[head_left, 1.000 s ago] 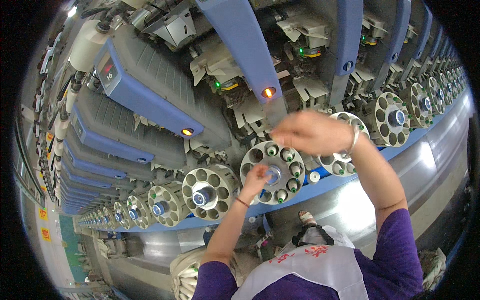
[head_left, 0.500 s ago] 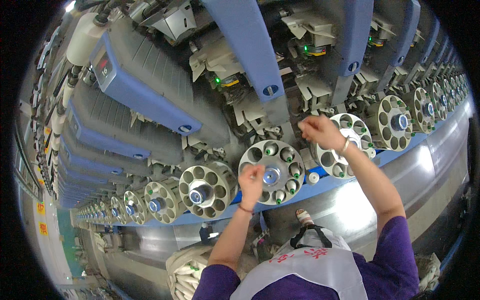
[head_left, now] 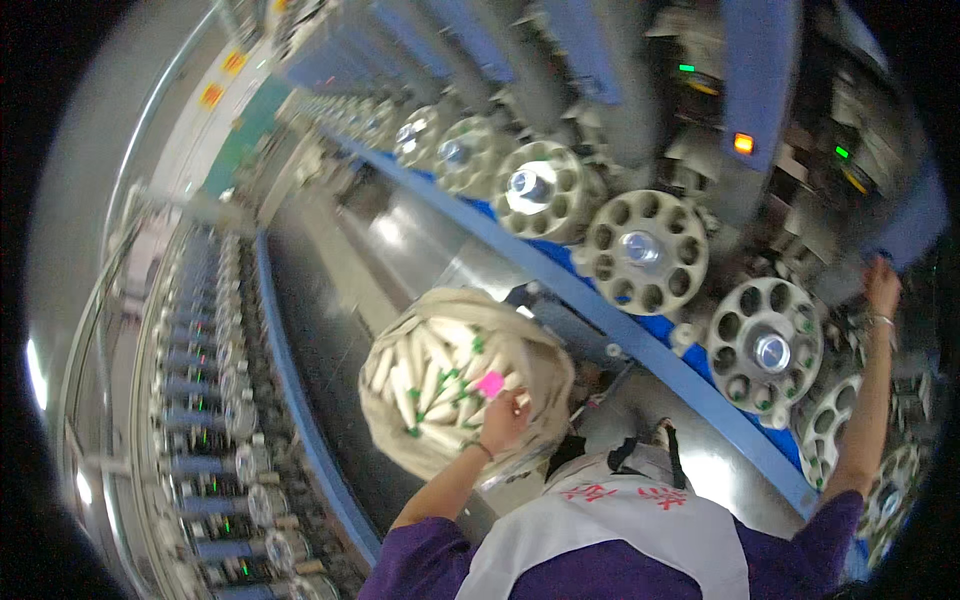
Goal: The person repeatedly picks white cylindrical spools from a large cloth bag and places them into circular slots on a row of textile machines. The person occasionally reaches up to adjust a lever or switch on the machine above the spool rack. The task continues along the machine line with the same pick-and-place pattern.
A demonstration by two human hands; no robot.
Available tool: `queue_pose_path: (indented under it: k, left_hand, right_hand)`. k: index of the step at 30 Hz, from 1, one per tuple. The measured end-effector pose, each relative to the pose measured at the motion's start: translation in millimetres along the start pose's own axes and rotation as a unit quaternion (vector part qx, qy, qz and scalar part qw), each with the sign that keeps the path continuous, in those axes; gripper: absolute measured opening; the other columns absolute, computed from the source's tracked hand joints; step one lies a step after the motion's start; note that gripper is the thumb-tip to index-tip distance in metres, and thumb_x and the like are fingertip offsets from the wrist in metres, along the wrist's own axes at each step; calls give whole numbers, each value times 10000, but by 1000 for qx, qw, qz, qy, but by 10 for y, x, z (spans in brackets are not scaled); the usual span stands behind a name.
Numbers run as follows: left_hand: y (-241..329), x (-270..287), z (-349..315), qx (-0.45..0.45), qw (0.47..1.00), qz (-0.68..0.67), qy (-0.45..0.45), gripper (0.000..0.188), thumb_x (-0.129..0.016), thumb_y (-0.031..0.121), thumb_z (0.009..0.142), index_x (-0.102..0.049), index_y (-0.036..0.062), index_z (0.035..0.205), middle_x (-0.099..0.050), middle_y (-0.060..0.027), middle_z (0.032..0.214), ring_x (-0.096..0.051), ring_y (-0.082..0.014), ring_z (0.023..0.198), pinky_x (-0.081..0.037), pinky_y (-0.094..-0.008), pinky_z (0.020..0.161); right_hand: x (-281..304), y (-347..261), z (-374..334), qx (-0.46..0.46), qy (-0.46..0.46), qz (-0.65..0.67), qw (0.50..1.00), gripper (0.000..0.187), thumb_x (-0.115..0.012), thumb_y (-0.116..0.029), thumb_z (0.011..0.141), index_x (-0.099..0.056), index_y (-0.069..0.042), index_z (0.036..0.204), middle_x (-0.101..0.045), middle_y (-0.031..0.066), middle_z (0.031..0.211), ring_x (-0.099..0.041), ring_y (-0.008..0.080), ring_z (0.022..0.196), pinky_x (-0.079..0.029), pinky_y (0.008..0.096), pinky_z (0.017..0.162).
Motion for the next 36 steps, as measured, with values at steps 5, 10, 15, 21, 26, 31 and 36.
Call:
queue_pose_path:
  k: [5,10,15,21,26,31,36]
  left_hand:
    - [-1799,907,-3,168,959,50,222,411,-649,217,828,-588,49,1198,-591,-210,1040,-593,-333,914,-482,-429,806]
    - [-2466,1455,499,158,975,106,111,657,-675,275,805,-425,24,1358,-614,-239,1037,-607,-394,877,-508,-434,786]
    - [-2394,1301,719,231,970,64,37,723,-649,338,842,-362,-63,1370,-679,-217,851,-651,-367,718,-523,-426,675]
    - [-2600,2317,-86,235,862,-242,379,228,-660,189,876,-688,-36,857,-658,-41,759,-569,-124,643,-485,-292,633]
    - [-2702,2422,-397,210,682,-649,264,222,-547,213,928,-587,-4,948,-600,-103,789,-612,-236,690,-524,-358,651]
    - [-2466,1240,-274,446,873,-171,-103,297,-692,222,834,-646,-65,897,-673,-138,813,-637,-213,682,-536,-347,639]
    - [-2436,1076,-163,398,880,-249,-67,388,-703,312,799,-669,-73,839,-660,-116,765,-601,-197,644,-480,-376,560]
  right_hand:
    - [-77,-1180,-209,152,26,-343,927,338,-549,-276,916,-612,8,1090,-645,258,1022,-631,399,951,-493,456,819]
    - [-1943,-3377,-2482,177,-361,290,869,189,-604,-93,877,-642,-28,1051,-649,99,886,-620,159,852,-497,294,752]
    - [-3981,-4581,-4807,311,-553,-26,772,424,-602,-253,874,-561,-32,1234,-668,196,959,-646,368,860,-511,431,771]
    - [-4501,-5186,-5021,330,-476,-21,815,339,-611,-252,880,-615,-21,1129,-658,199,880,-645,361,808,-509,426,741]
    - [-3750,-5334,-4247,-41,-468,356,807,238,-715,-214,826,-634,-5,906,-642,121,770,-598,197,668,-508,327,641]
    - [-3517,-5045,-5309,469,-693,-38,546,503,-651,-480,770,-642,-2,930,-652,197,949,-645,361,814,-505,445,813]
    - [-3845,-4368,-6293,586,-648,-307,378,300,-617,-262,750,-717,-55,943,-694,177,946,-670,305,915,-521,411,792]
Point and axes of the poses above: each hand's wrist, its own z-axis towards the middle knuckle, its own x-axis out of the back of the hand, y = z × x, the point moved 2 cm from there along z, towards the middle knuckle
